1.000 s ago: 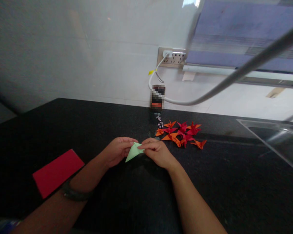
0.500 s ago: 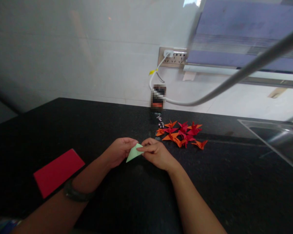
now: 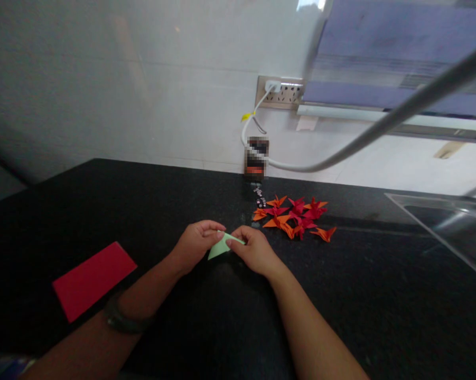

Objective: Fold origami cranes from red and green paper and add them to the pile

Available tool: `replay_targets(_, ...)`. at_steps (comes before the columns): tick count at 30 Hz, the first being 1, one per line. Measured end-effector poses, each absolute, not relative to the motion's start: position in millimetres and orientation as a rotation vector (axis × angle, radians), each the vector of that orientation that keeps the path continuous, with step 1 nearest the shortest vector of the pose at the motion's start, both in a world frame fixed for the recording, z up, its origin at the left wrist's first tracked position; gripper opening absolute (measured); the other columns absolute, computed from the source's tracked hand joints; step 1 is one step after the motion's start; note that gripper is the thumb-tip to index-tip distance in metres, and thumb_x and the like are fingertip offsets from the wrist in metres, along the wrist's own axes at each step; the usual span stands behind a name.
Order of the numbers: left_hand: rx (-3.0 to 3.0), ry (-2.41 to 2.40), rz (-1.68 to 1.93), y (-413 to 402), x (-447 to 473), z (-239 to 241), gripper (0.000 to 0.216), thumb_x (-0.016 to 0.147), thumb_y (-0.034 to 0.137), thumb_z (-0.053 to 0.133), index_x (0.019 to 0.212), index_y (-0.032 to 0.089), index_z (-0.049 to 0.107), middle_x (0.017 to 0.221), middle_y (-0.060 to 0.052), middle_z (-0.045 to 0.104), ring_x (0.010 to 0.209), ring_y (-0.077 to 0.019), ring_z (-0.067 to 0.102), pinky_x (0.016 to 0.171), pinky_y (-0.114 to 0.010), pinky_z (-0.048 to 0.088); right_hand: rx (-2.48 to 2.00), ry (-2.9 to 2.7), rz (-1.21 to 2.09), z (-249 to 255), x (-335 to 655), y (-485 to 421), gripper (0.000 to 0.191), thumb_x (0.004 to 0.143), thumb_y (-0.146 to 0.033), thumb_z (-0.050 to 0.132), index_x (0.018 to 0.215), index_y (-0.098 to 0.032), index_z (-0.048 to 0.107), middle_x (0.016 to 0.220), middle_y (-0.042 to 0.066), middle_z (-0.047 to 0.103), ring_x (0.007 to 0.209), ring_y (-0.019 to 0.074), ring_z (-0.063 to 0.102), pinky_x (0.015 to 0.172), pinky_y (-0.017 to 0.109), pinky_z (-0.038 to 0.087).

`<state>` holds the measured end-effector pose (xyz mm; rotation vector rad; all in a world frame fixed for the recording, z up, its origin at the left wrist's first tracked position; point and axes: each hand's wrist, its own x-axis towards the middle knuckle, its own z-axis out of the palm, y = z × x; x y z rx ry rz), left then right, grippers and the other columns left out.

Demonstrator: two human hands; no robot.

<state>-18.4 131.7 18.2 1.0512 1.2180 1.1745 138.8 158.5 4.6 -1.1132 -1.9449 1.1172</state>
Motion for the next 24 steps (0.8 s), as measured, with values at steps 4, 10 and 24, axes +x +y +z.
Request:
replay_targets(4,0.952,1.185,1.158,132.9,-19.1,15.1,0.024,0.06,0.019,0.068,0.081,0.012,0.06,0.058,0.0,0.063,0.049,-0.0096,0.053,0.048,-0.021,0.037,-1.124,-1.921,1.094,4.3,139.7,159.1,0.017,0.073,-0.032,0.057,0.066,-0.016,0.052,0.058,-0.004,0.048,0.051,0.0081,0.044,0.046,0.019,0.036)
replay_targets(10,0.79,1.156,1.145,134.2,-19.7,11.5,0.022,0.056,0.025,0.073,0.067,0.011,0.06,0.06,-0.001,0.062,0.054,-0.0115,0.057,0.055,-0.026,0.045,-1.107,-1.915,1.075,4.5,140.2,158.3,0.015,0.073,-0.03,0.057,0.068,-0.017,0.055,0.058,-0.004,0.051,0.05,0.0083,0.045,0.047,0.019,0.036)
replay_targets(24,0.953,1.235,1.24,131.3,-17.7,16.0,0.011,0.056,0.02,0.069,0.058,0.012,0.062,0.05,0.001,0.059,0.044,-0.0078,0.049,0.046,-0.02,0.036,-1.059,-1.987,0.975,9.1,133.5,154.3,0.021,0.077,-0.028,0.05,0.059,-0.016,0.051,0.054,-0.004,0.043,0.051,0.0083,0.039,0.049,0.02,0.031)
